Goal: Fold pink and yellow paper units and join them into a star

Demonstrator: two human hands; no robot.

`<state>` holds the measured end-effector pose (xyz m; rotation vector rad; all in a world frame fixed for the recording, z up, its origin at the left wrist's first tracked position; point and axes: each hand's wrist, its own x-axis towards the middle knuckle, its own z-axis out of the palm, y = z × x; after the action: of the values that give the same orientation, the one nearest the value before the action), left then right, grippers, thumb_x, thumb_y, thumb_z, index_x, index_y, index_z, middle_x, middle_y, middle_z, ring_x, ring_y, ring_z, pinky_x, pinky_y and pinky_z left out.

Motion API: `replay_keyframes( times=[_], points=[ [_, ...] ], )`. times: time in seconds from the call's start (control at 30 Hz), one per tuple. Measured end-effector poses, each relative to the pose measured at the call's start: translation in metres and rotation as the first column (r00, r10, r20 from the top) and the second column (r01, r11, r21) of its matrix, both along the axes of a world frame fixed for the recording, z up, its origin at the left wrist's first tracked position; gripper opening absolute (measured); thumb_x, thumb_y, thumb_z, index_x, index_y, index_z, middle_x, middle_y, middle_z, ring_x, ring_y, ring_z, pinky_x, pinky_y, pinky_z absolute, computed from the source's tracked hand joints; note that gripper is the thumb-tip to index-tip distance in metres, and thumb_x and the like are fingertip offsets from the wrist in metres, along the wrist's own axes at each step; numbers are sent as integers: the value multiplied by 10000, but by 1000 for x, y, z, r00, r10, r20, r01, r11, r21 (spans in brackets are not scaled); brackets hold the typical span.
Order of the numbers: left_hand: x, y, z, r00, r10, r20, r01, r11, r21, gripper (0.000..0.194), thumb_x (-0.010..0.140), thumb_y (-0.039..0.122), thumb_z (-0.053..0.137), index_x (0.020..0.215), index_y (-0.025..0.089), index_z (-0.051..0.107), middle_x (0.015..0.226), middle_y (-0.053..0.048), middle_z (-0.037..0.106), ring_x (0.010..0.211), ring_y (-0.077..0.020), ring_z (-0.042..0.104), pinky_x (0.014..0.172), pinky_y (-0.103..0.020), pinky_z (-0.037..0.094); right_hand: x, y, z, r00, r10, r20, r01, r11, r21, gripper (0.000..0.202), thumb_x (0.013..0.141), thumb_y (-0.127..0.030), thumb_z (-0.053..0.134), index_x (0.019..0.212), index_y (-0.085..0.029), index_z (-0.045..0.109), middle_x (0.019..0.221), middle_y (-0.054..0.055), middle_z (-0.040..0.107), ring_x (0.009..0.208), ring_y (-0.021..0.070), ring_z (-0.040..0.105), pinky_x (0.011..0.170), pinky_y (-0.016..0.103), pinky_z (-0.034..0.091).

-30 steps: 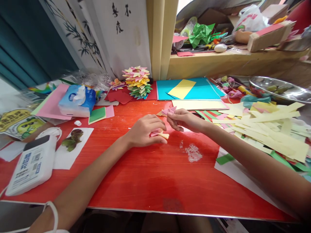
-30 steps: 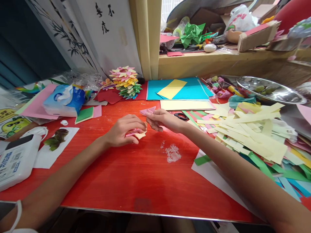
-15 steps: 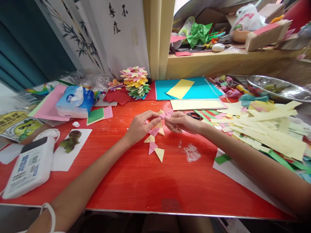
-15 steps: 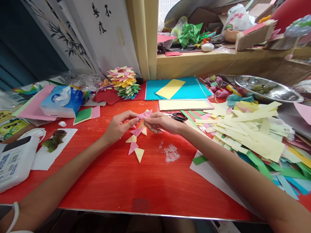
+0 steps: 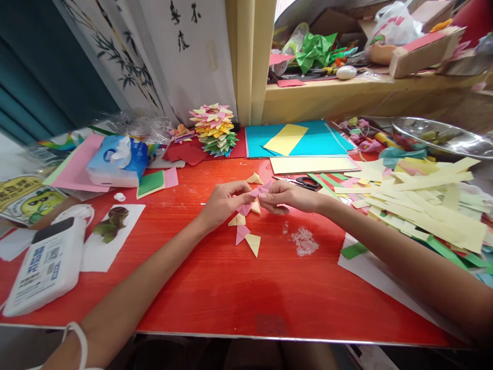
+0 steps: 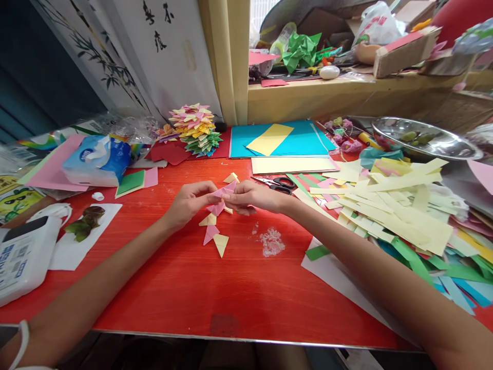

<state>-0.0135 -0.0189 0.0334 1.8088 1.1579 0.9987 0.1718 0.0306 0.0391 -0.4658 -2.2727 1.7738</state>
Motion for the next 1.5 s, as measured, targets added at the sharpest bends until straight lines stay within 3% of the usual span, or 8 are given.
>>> replay_keyframes(
  times=[0.33, 0.7, 0.97, 1.13, 1.23, 1.3, 1.37, 1.5],
  points=[
    [1, -6, 4, 988, 28, 155, -32, 999, 22, 183, 747, 315, 567, 676, 153, 614, 650, 4, 584, 633, -104, 522, 602, -218, 398, -5, -5, 4, 991, -121, -59, 125, 991, 55, 457, 905, -381, 347, 509, -152, 344, 450, -52, 322, 414, 32, 271, 440, 234, 208],
    [0, -3, 7, 989, -105, 108, 106, 994, 1, 220, 816, 331, 467, 723, 149, 548, 714, -12, 573, 682, -111, 531, 647, -239, 412, -3, -2, 3, 989, -36, -147, 23, 996, -88, 439, 901, -361, 369, 516, -150, 361, 442, -55, 320, 393, 31, 246, 416, 238, 174],
    [4, -5, 2, 999, 33, 39, -34, 999, 37, 212, 766, 354, 538, 697, 154, 552, 659, -1, 553, 646, -113, 517, 600, -231, 399, -2, 0, 1, 997, -15, -77, 13, 1000, -29, 447, 906, -360, 356, 514, -147, 387, 442, -43, 350, 411, 36, 280, 447, 236, 225],
    [-4, -3, 11, 994, -106, -18, 106, 994, -2, 191, 804, 264, 454, 751, 144, 594, 717, -31, 603, 671, -128, 567, 639, -252, 437, 9, 12, 0, 999, 11, -48, -12, 1000, -24, 399, 902, -353, 365, 590, -129, 471, 521, -26, 404, 449, 44, 331, 456, 229, 250],
    [-16, 3, 21, 981, -147, -127, 153, 987, 40, 223, 782, 141, 386, 774, 155, 608, 768, -35, 594, 693, -118, 544, 659, -250, 425, 18, 23, -6, 980, -140, -141, 130, 989, -76, 367, 897, -352, 378, 638, -122, 499, 554, -21, 420, 437, 39, 303, 427, 229, 209],
    [-25, 4, 30, 935, -216, -281, 229, 973, 13, 282, 763, 100, 356, 803, 179, 624, 847, -38, 574, 762, -124, 528, 697, -255, 408, 20, 28, -11, 947, -260, -187, 245, 964, -103, 346, 902, -351, 367, 690, -124, 518, 525, -33, 389, 428, 41, 282, 420, 229, 192],
    [-31, 4, 38, 832, -345, -433, 333, 937, -107, 294, 764, 120, 371, 852, 219, 633, 942, -37, 533, 864, -141, 506, 755, -265, 396, 17, 28, -17, 929, -320, -186, 303, 946, -114, 339, 901, -363, 364, 724, -125, 529, 504, -38, 369, 434, 47, 294, 420, 225, 195],
    [-30, -3, 41, 618, -523, -587, 423, 851, -312, 308, 724, 254, 523, 1025, 304, 570, 1100, -26, 433, 1062, -202, 401, 876, -320, 348, 8, 23, -25, 957, -281, -73, 272, 955, -115, 369, 882, -412, 378, 716, -120, 532, 530, -19, 431, 429, 45, 329, 408, 218, 211]
  ],
)
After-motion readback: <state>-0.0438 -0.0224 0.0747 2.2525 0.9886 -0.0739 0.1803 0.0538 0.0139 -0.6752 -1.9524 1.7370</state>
